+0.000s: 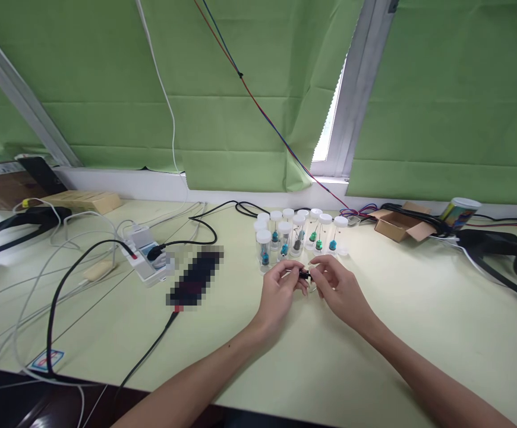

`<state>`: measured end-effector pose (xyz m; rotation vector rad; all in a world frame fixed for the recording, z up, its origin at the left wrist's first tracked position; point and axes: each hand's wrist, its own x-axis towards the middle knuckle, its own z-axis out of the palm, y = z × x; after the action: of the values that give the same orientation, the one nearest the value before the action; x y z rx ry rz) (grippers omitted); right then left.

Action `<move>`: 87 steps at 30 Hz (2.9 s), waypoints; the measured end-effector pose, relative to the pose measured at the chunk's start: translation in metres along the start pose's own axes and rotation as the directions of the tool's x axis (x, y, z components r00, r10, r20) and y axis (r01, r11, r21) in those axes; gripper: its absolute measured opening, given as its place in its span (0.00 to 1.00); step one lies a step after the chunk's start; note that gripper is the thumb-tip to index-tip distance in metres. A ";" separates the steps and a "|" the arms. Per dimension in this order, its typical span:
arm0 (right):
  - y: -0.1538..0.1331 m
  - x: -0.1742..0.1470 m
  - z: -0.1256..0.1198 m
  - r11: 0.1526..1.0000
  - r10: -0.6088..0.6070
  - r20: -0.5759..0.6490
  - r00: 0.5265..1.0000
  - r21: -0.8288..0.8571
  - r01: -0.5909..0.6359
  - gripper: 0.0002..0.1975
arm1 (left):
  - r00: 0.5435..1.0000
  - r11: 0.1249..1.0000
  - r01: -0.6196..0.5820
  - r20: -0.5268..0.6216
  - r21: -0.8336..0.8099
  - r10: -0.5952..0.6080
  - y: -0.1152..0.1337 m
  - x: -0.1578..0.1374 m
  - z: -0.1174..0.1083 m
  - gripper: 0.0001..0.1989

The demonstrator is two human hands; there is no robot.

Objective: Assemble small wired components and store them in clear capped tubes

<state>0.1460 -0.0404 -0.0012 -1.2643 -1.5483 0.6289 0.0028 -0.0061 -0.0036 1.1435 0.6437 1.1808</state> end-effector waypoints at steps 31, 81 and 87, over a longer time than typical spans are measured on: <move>-0.001 0.000 0.002 0.997 -0.022 0.045 0.999 0.078 0.018 0.13 | 1.000 1.000 -0.002 -0.006 0.031 0.002 -0.004 0.000 -0.002 0.07; 0.002 0.000 0.001 0.997 -0.027 0.018 0.999 -0.077 0.028 0.14 | 1.000 0.999 -0.003 -0.027 0.050 0.004 -0.001 0.000 0.000 0.09; 0.003 0.000 0.002 0.998 -0.032 0.017 0.999 -0.060 0.033 0.13 | 1.000 0.999 0.004 -0.016 0.039 -0.003 -0.003 -0.001 0.000 0.09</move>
<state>0.1458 -0.0387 -0.0046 -1.2787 -1.6081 0.5766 0.0039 -0.0069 -0.0061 1.1664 0.6833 1.1800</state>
